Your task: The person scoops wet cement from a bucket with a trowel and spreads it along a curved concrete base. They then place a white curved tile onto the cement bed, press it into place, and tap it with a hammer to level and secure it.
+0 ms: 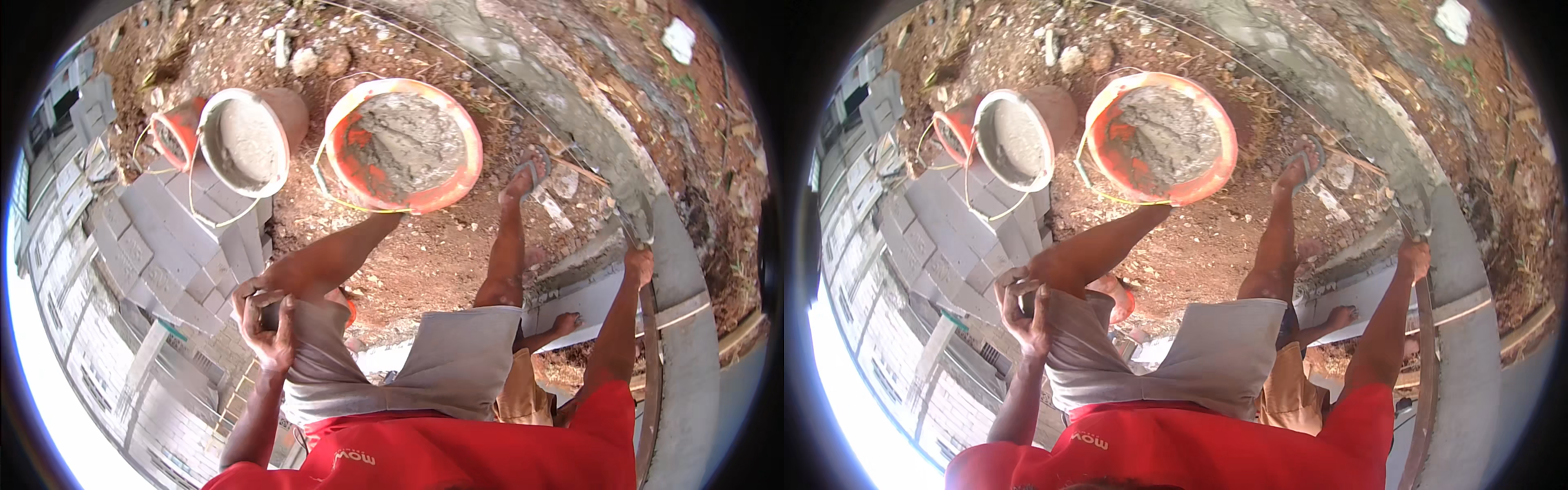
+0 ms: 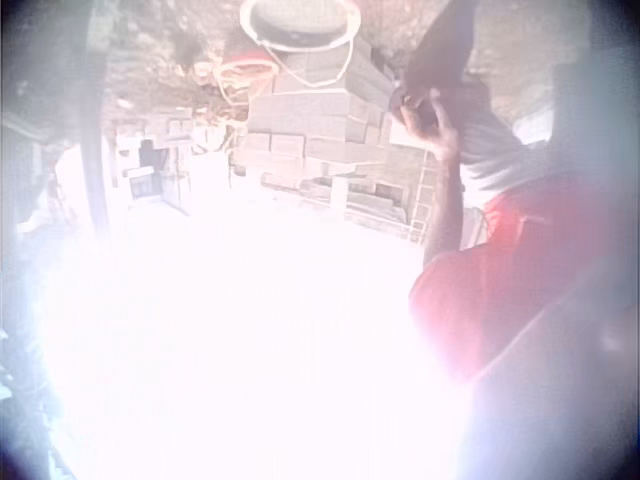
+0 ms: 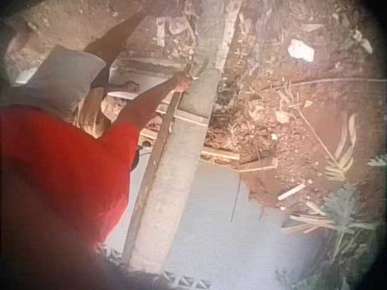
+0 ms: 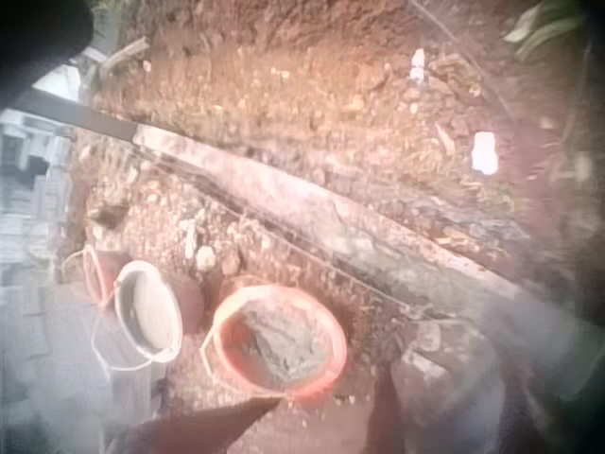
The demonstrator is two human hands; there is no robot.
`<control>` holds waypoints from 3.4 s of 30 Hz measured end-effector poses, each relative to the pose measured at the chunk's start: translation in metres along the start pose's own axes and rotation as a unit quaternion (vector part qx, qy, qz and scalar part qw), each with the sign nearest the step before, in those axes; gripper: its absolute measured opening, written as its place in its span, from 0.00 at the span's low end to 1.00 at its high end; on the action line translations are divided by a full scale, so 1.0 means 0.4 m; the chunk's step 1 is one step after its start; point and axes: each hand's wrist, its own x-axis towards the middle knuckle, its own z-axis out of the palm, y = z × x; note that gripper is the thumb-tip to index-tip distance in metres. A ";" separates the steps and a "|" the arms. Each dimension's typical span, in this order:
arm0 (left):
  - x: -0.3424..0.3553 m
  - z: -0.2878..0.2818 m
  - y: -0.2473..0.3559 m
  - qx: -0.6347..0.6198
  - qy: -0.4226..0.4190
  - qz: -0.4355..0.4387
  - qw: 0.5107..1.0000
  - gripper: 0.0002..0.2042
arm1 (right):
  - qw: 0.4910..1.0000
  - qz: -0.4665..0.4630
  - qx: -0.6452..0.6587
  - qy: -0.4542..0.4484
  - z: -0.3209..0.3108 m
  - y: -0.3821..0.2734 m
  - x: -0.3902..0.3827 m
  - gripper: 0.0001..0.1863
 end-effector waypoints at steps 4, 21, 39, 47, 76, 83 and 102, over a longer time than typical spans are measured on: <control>-0.003 -0.008 -0.029 -0.037 0.047 -0.020 0.998 0.07 | 0.997 -0.071 0.031 0.017 0.045 0.021 0.034 0.29; -0.215 -0.163 -0.686 -0.518 0.378 -0.432 0.634 0.42 | 0.812 -0.408 0.189 -0.373 -0.790 -0.642 -0.779 0.18; -0.033 -0.468 -1.206 -0.746 0.444 -0.376 0.322 0.63 | 0.684 -0.614 0.394 0.016 -0.876 -1.100 -1.482 0.10; -0.074 -0.473 -1.176 -0.750 0.455 -0.342 0.337 0.54 | 0.544 -0.640 0.263 -0.475 -0.868 -1.394 -2.396 0.58; -0.353 -0.283 -0.413 -0.838 0.435 -0.302 0.130 0.39 | 0.577 -0.699 0.336 -0.256 -1.405 -0.647 -1.954 0.66; -0.231 -0.017 -0.150 -0.925 0.321 -0.201 -0.023 0.40 | 0.537 -0.810 0.220 -0.083 -1.433 -0.521 -1.831 0.72; -0.122 0.276 -0.135 -0.926 0.168 -0.331 0.072 0.46 | 0.642 -0.766 -0.035 0.001 -1.134 -0.654 -1.896 0.65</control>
